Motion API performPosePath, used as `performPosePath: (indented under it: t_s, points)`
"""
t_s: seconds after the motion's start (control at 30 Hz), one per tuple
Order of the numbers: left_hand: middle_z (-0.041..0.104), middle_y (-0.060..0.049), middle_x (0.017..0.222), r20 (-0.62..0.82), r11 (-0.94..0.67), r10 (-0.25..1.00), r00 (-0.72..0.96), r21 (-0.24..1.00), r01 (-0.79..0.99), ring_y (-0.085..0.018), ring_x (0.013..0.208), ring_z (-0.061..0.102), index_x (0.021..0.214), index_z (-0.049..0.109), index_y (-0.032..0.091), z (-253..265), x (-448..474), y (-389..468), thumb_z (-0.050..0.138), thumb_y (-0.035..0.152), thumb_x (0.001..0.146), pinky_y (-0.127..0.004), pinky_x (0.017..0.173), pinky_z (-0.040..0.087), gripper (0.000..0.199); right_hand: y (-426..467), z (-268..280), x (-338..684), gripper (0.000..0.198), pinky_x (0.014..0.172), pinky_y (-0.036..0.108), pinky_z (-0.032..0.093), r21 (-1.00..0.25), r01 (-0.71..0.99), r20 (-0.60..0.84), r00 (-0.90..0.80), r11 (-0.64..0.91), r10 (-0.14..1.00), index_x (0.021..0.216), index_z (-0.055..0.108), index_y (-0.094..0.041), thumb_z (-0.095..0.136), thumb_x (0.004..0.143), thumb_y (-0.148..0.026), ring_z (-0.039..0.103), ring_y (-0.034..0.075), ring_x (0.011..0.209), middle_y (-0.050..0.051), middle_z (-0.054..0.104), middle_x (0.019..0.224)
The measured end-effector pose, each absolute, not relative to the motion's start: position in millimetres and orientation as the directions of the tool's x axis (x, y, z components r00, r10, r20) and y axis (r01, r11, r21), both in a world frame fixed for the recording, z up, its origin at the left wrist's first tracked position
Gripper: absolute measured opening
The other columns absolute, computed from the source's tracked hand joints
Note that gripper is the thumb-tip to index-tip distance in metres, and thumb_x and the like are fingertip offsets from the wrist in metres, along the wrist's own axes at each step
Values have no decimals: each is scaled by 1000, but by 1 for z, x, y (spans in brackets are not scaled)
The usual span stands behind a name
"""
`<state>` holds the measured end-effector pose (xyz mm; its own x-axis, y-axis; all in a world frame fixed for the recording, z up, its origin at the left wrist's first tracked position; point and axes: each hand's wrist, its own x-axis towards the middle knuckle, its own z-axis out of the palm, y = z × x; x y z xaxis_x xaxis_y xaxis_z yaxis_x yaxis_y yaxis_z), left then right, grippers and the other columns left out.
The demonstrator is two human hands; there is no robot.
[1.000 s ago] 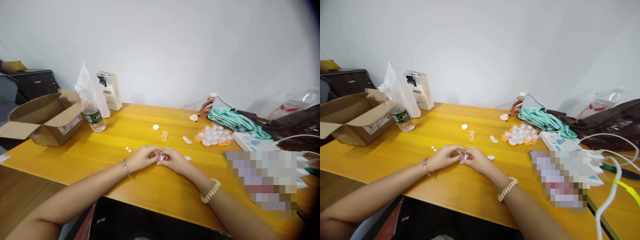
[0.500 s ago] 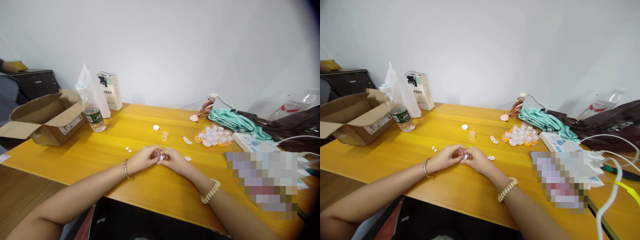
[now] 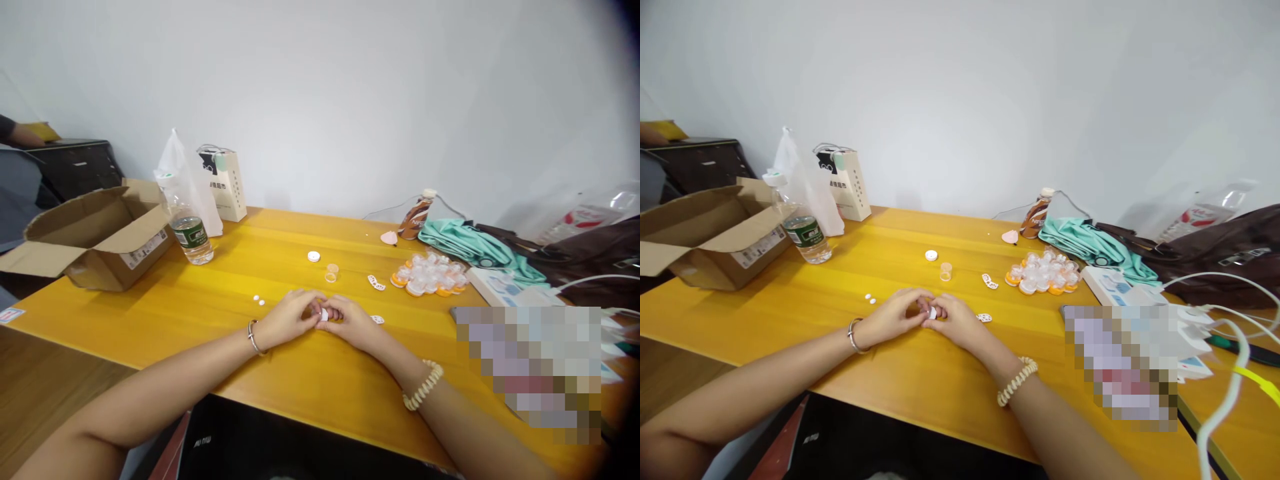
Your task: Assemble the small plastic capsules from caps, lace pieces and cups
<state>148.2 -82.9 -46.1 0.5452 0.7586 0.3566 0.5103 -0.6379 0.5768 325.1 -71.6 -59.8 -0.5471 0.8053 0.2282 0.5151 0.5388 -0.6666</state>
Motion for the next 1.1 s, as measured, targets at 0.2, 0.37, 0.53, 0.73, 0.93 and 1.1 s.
performPosePath:
  t_s: [0.2, 0.37, 0.53, 0.73, 0.93, 1.1]
  points:
    - [61, 0, 80, 337, -622, 764, 550, 613, 488, -13, 75, 55, 100, 53, 19, -46, 150, -81, 53, 15, 74, -25, 73, 43, 26, -71, -61, 326, 14, 58, 23, 35, -667, 512, 229, -550, 541, 803, 78, 60, -18, 61, 72, -30, 45, 12, 63, -1, 51, 68]
    - [61, 1, 78, 304, -578, 793, 528, 648, 496, -12, 72, 56, 101, 52, 19, -46, 152, -79, 55, 14, 72, -24, 72, 43, 30, -72, -60, 325, 15, 59, 24, 36, -683, 509, 215, -546, 524, 810, 81, 60, -18, 60, 72, -30, 46, 13, 63, 0, 52, 70]
    - [61, 1, 77, 254, -548, 799, 545, 682, 485, -11, 69, 56, 103, 51, 19, -46, 152, -77, 53, 14, 72, -22, 66, 44, 31, -72, -60, 324, 16, 59, 24, 36, -687, 513, 198, -549, 514, 812, 84, 60, -18, 61, 72, -29, 46, 13, 63, 0, 53, 71]
    - [61, 1, 78, 279, -562, 797, 535, 667, 489, -11, 71, 55, 102, 52, 19, -47, 154, -78, 54, 13, 71, -23, 69, 43, 31, -72, -59, 324, 15, 58, 23, 36, -695, 513, 202, -533, 503, 822, 80, 58, -18, 62, 71, -29, 46, 12, 62, -1, 53, 69]
    - [60, 0, 79, 291, -576, 785, 547, 667, 473, -12, 74, 55, 102, 52, 19, -47, 154, -79, 52, 11, 72, -23, 71, 43, 32, -73, -60, 325, 15, 56, 23, 36, -691, 517, 205, -530, 505, 823, 80, 56, -18, 61, 71, -30, 45, 12, 61, -1, 51, 68]
    - [60, 1, 78, 241, -532, 799, 552, 710, 461, -10, 71, 56, 108, 49, 19, -46, 153, -78, 51, 10, 72, -21, 67, 44, 37, -74, -61, 325, 20, 56, 23, 36, -713, 501, 204, -520, 490, 829, 84, 55, -18, 62, 70, -30, 44, 11, 59, -2, 50, 68]
